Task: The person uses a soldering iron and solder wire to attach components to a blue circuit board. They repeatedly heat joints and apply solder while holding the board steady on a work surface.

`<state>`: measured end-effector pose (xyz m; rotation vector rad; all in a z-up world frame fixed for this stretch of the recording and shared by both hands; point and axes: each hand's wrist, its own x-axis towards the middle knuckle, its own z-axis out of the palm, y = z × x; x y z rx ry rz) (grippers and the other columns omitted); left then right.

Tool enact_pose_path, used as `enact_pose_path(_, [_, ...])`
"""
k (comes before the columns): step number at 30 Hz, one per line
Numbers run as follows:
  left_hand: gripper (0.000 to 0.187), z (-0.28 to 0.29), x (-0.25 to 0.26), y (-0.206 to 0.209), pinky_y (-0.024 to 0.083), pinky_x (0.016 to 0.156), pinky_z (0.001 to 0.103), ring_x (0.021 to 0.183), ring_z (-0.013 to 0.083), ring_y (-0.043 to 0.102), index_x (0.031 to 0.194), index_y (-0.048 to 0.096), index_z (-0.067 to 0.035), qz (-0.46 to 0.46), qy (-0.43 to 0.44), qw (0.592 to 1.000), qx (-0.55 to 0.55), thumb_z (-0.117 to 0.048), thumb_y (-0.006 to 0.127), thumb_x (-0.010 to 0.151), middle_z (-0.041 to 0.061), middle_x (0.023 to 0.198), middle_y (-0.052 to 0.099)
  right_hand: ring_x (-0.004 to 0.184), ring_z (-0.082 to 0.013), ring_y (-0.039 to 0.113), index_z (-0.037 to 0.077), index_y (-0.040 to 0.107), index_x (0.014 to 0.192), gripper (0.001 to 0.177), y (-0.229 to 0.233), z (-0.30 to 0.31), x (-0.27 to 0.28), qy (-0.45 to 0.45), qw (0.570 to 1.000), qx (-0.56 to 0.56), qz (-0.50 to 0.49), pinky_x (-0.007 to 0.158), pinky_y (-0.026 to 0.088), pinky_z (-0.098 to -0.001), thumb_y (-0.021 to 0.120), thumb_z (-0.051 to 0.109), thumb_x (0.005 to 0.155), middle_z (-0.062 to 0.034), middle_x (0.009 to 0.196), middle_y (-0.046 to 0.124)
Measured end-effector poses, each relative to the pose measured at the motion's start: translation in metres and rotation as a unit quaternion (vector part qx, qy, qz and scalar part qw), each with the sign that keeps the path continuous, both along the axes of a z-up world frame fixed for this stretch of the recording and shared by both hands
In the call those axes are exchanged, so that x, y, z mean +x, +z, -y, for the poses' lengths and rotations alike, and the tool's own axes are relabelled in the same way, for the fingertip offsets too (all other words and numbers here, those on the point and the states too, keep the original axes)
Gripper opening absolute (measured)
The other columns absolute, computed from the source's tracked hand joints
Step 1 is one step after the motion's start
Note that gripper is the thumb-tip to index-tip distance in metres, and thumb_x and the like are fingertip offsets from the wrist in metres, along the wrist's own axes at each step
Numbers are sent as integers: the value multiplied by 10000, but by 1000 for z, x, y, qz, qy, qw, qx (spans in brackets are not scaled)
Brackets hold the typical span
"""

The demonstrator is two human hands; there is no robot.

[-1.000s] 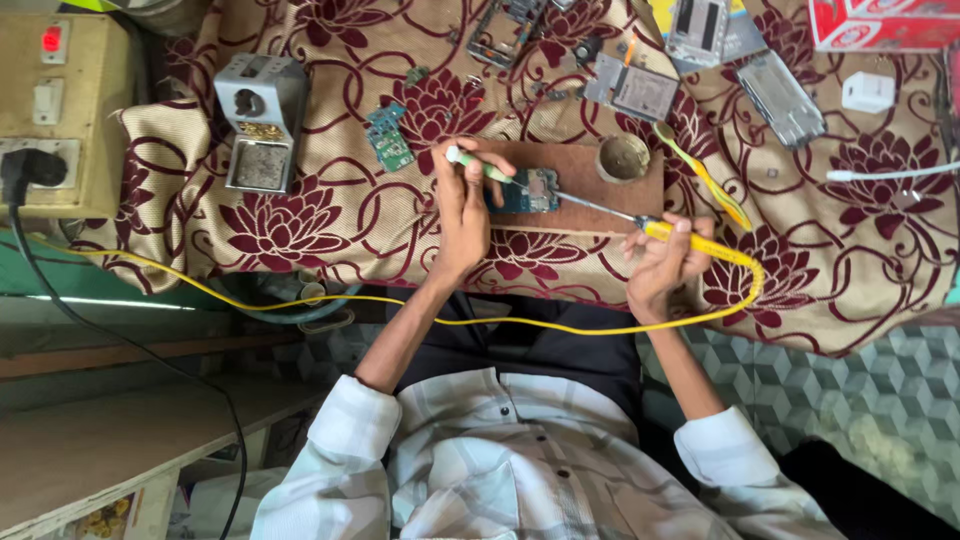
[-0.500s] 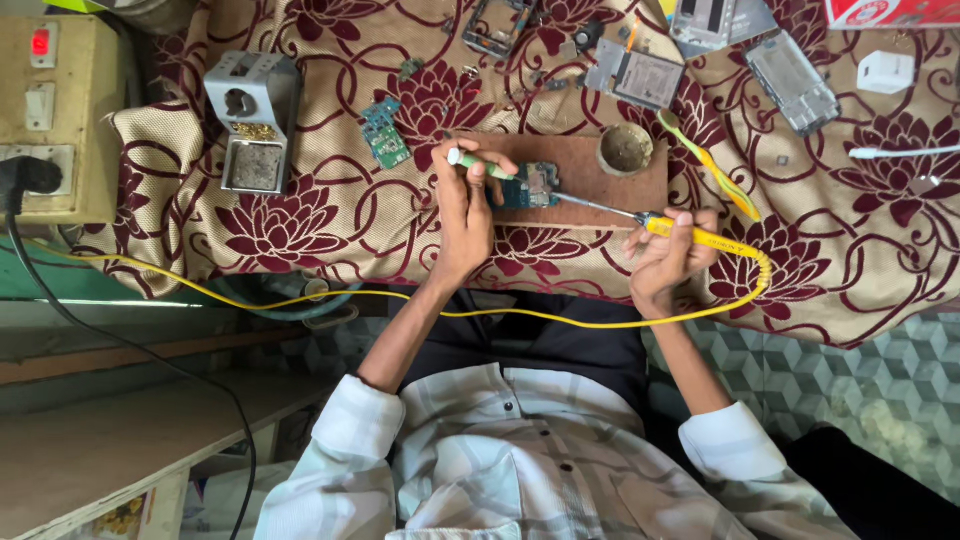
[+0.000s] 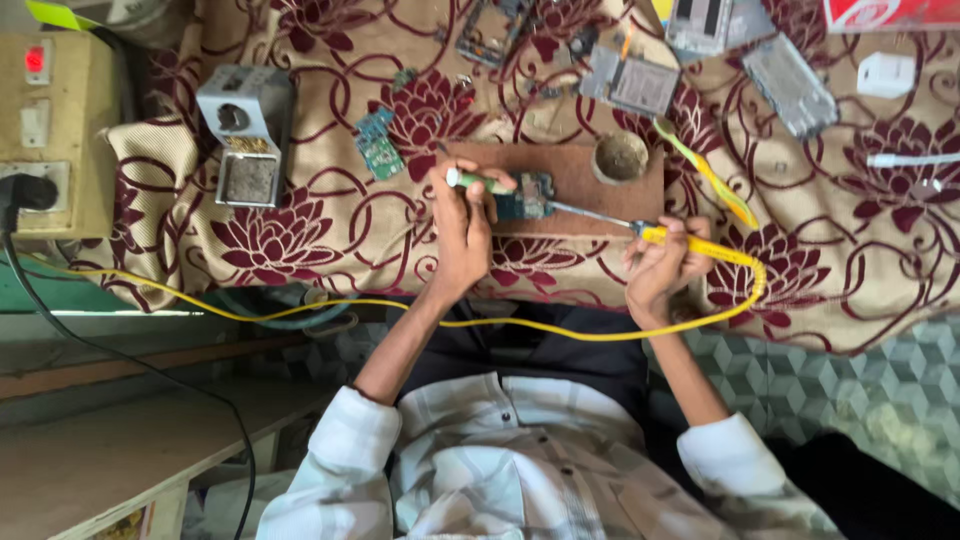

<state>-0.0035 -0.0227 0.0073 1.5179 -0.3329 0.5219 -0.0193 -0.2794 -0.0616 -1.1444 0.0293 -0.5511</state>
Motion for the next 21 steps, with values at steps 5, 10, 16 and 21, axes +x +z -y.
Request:
enact_pose_path(5, [161, 1, 0, -4, 427, 592, 244, 622, 91, 476, 1268, 363, -22, 14, 5, 1000, 7, -150, 352, 1171, 119, 1056, 715, 484, -190, 464, 38, 478, 1054, 208, 6, 3, 1, 25, 999, 7, -29, 424, 405, -321, 544, 233, 1087, -87, 684, 478])
enact_pose_path(10, [189, 3, -1, -6, 408, 573, 241, 607, 84, 465, 1266, 363, -14, -23, 14, 1000, -4, -171, 382, 1164, 111, 1025, 727, 488, -179, 483, 56, 482, 1059, 242, 9, 0, 0, 2, 998, 41, -47, 418, 415, -310, 556, 286, 1072, -75, 669, 489])
enact_pose_path(16, [208, 3, 1, -7, 413, 589, 245, 622, 85, 471, 1273, 361, -11, -12, 14, 1000, -1, -191, 383, 1172, 109, 1032, 729, 524, -190, 508, 64, 472, 1036, 247, 8, 3, 4, -2, 995, 92, -34, 412, 428, -326, 585, 282, 1057, -61, 691, 480])
enact_pose_path(21, [201, 3, -2, -4, 404, 574, 242, 599, 78, 460, 1262, 361, -5, -21, 16, 1000, 3, -178, 384, 1162, 109, 1023, 728, 498, -180, 499, 65, 477, 1033, 228, 9, 2, 3, 2, 996, 81, -37, 411, 415, -314, 581, 267, 1056, -66, 641, 465])
